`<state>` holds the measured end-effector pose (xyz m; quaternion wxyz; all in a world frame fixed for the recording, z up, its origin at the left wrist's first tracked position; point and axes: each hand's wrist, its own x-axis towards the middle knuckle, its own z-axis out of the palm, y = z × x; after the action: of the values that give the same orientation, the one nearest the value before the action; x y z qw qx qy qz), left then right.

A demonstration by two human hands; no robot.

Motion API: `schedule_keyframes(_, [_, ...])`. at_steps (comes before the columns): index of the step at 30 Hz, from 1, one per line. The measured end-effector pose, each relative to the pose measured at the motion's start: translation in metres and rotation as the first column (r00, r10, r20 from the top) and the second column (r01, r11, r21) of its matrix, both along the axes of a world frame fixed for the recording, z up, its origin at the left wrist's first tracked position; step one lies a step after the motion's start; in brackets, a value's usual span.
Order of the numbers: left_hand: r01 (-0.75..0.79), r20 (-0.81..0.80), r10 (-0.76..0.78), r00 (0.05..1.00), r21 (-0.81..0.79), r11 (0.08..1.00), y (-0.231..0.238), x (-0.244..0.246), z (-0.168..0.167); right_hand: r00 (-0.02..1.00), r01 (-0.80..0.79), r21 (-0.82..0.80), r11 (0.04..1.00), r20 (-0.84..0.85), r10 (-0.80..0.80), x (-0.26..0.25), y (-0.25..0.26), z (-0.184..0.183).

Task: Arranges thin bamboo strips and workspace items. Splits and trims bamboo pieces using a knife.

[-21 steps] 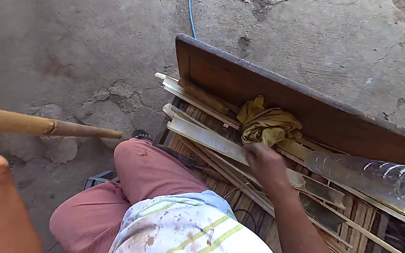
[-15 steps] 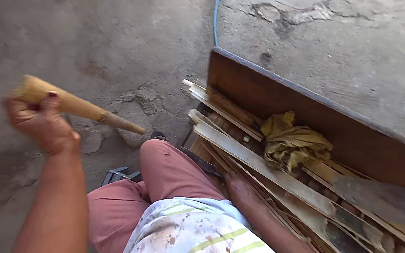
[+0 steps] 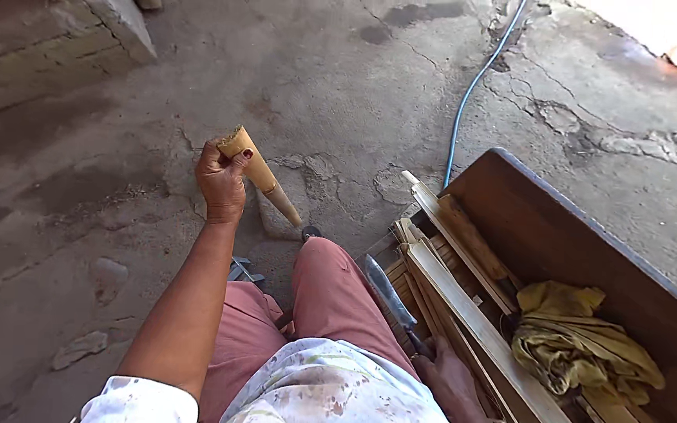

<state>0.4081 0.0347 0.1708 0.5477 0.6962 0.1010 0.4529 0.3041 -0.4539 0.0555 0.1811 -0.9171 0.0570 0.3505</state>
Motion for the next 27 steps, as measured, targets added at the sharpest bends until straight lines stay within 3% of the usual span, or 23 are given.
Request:
schedule_keyframes(2, [0.015,0.021,-0.015,1.0,0.013,1.0,0.0,-0.007,0.008,0.99,0.123,0.202,0.972,0.037,-0.133,-0.002,-0.011,-0.001])
schedule_keyframes(5, [0.042,0.041,-0.045,0.998,0.079,0.996,0.004,-0.015,0.014,0.988,0.107,0.339,0.935,0.071,-0.139,0.003,-0.011,0.008])
schedule_keyframes(8, [0.089,-0.022,-0.088,0.996,0.066,0.994,0.015,-0.021,0.007,0.981,0.049,0.576,0.816,0.125,-0.147,0.015,0.008,0.025])
schedule_keyframes(11, [0.06,-0.178,-0.038,0.983,0.117,0.991,0.014,-0.038,0.02,0.96,-0.129,0.721,0.681,0.263,-0.097,0.035,0.054,0.052])
schedule_keyframes(15, [0.031,-0.239,0.028,0.971,0.24,0.97,-0.009,-0.071,0.037,0.83,-0.467,0.673,0.573,0.557,0.024,0.067,0.138,0.102])
schedule_keyframes(19, [0.014,-0.204,0.027,0.979,0.195,0.981,-0.026,-0.096,0.028,0.591,-0.715,0.49,0.498,0.805,0.056,0.078,0.217,0.136])
schedule_keyframes(23, [-0.019,-0.211,0.048,0.976,0.14,0.99,-0.039,-0.117,0.025,0.452,-0.806,0.371,0.461,0.889,0.076,0.074,0.268,0.135])
schedule_keyframes(27, [-0.037,-0.231,0.067,0.971,0.131,0.991,-0.046,-0.13,0.021,0.404,-0.828,0.319,0.461,0.91,0.096,0.067,0.285,0.13])
